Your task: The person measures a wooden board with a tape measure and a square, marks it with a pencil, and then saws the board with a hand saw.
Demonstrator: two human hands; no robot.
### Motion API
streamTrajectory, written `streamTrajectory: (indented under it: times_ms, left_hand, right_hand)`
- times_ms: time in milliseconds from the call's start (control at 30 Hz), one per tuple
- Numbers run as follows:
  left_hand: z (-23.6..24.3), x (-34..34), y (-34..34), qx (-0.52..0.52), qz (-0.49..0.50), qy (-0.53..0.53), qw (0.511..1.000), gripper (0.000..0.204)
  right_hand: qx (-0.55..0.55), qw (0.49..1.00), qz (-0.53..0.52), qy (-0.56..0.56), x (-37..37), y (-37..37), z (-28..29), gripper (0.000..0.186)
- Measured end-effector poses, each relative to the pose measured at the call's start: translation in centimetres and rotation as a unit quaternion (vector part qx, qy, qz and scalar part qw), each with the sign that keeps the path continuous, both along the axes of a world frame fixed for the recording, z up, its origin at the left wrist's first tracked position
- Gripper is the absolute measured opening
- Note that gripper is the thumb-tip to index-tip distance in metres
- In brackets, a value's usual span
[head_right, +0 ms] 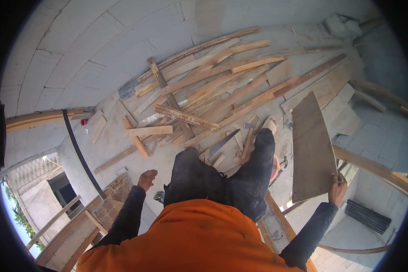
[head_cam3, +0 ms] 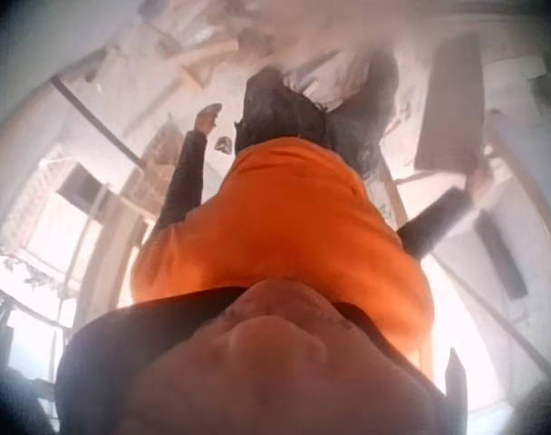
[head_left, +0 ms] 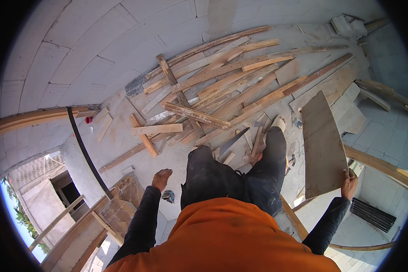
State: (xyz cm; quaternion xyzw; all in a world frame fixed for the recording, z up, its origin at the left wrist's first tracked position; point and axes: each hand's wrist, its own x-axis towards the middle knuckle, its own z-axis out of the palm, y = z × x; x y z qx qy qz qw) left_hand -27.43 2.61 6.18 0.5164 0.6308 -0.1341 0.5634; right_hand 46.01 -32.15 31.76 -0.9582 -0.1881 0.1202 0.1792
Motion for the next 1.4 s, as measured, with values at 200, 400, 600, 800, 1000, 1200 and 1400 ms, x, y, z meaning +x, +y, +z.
streamTrajectory:
  times_ms: [200,400,600,800,1000,1200,1400]
  left_hand:
    - [6.1,1.5,10.0,0.053,-0.093,-0.046,0.993,0.069]
    - [12.1,13.8,7.2,-0.188,-0.117,-0.303,0.927,0.087]
    - [16.0,17.9,4.0,-0.423,0.191,-0.491,0.737,0.117]
    - [14.5,11.4,7.1,-0.304,0.329,-0.439,0.779,0.063]
    - [3.3,6.9,7.6,-0.245,0.352,-0.377,0.821,0.028]
    - [-13.8,7.2,8.6,-0.194,0.362,-0.387,0.826,0.031]
    - [-31.7,8.7,13.9,-0.213,0.337,-0.402,0.824,0.034]
  right_hand:
    - [-0.161,0.982,0.012,-0.096,-15.8,7.5,19.2,0.048]
    - [-0.088,0.986,0.137,-0.028,-27.3,15.6,24.2,0.035]
    - [-0.064,0.904,0.414,-0.089,-33.5,20.0,19.3,0.038]
    - [0.036,0.838,0.539,-0.077,-39.4,17.9,8.1,0.044]
    - [0.024,0.916,0.398,-0.030,-42.5,12.6,-9.8,0.060]
    - [0.193,0.942,-0.015,0.273,-43.3,13.3,-34.0,0.065]
    - [0.358,0.736,-0.221,0.530,-42.0,16.3,-55.2,0.056]
